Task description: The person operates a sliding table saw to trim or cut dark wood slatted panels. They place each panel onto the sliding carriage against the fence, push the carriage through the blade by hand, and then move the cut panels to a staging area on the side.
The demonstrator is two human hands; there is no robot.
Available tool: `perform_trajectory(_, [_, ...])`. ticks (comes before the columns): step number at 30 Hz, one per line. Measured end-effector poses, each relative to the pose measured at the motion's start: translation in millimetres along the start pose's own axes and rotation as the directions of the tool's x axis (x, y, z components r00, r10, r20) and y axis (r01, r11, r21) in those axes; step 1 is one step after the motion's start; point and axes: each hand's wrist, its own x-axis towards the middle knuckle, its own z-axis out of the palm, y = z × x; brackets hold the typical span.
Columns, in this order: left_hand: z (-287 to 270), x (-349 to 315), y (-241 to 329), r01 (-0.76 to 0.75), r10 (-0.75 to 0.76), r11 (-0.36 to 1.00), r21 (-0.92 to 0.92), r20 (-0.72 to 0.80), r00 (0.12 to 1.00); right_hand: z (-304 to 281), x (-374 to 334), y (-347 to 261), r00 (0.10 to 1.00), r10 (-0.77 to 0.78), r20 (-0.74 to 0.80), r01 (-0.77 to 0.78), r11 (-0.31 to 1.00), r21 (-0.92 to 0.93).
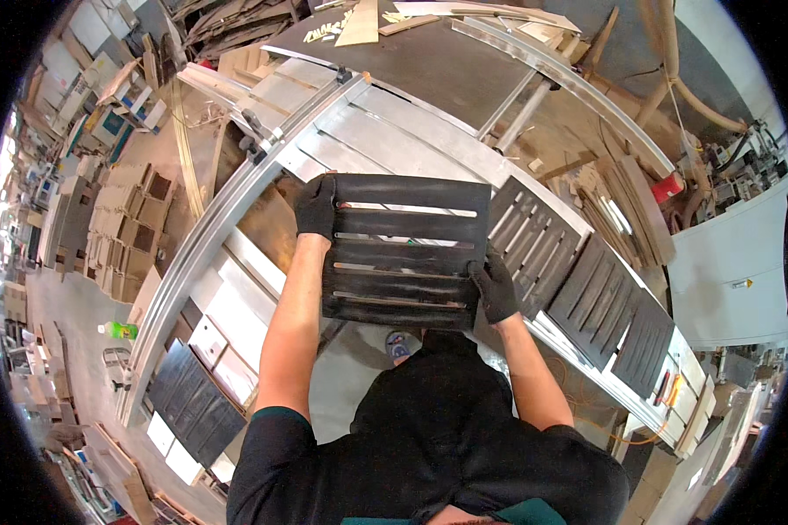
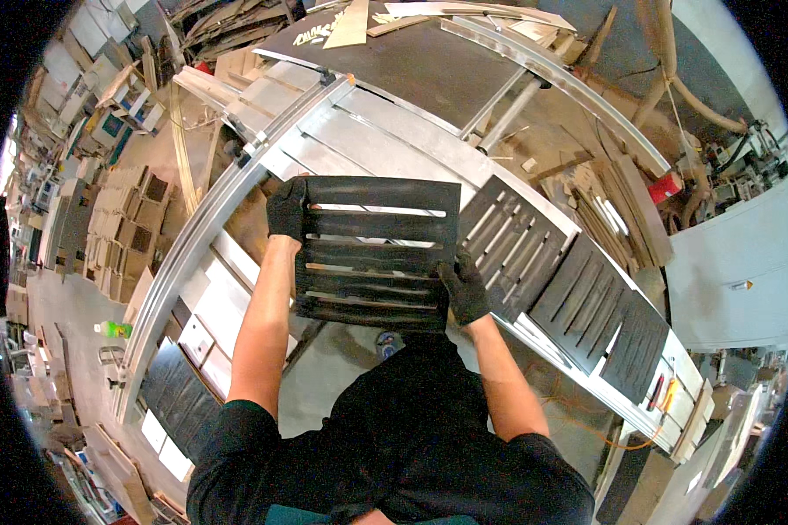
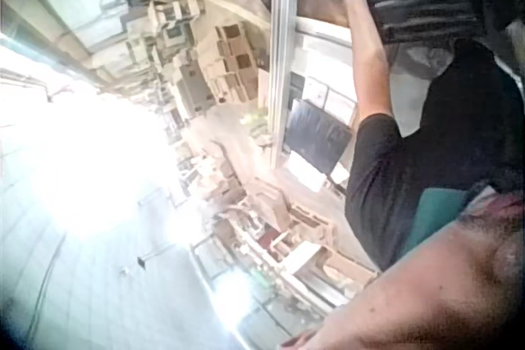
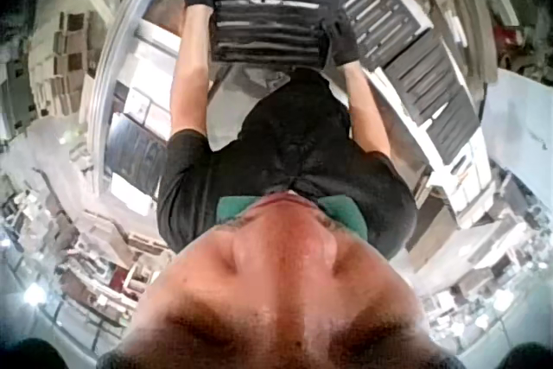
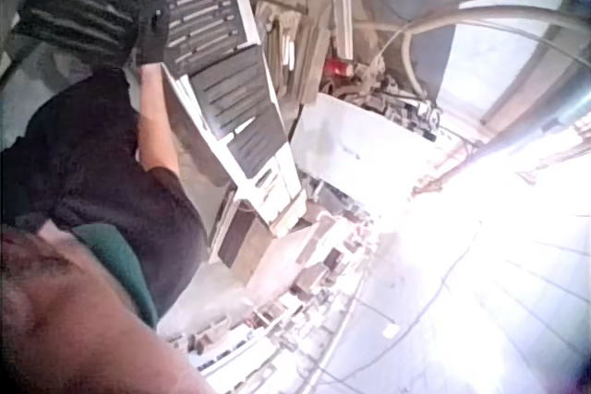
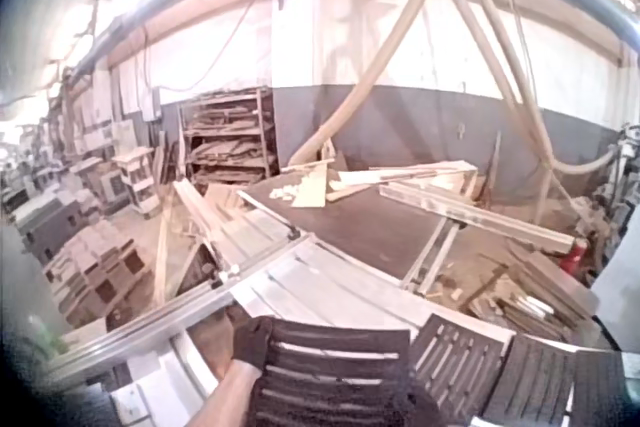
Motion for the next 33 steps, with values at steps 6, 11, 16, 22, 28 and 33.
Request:
perform_trajectory(6, [-12,77,-41,-0.262,0.329,0.671,0.693,0.038,0.943,30,113,52,0.975,0.208,-0.081,-0.124,0.805,0.58])
perform_trajectory(11, [-27,123,-64,-0.242,0.28,0.536,0.809,0.101,0.955,62,200,100,0.934,0.291,-0.208,-0.11,0.786,0.608])
perform_trajectory(16, [13,162,-63,-0.306,0.324,0.258,0.917,0.216,0.921,93,260,106,0.955,0.288,-0.07,-0.176,0.74,0.649])
perform_trajectory(22, [50,207,-71,-0.165,0.226,0.038,0.986,0.153,0.962,69,293,38,0.911,0.413,0.02,-0.338,0.772,-0.539])
perform_trajectory(28, [61,290,-82,-0.102,0.209,-0.15,0.983,0.132,0.969,64,329,74,0.848,-0.448,0.284,0.516,0.569,-0.64])
perform_trajectory(33, [72,331,-61,0.016,0.096,-0.166,0.986,0.0,0.995,84,355,81,0.842,-0.354,0.406,0.533,0.434,-0.727])
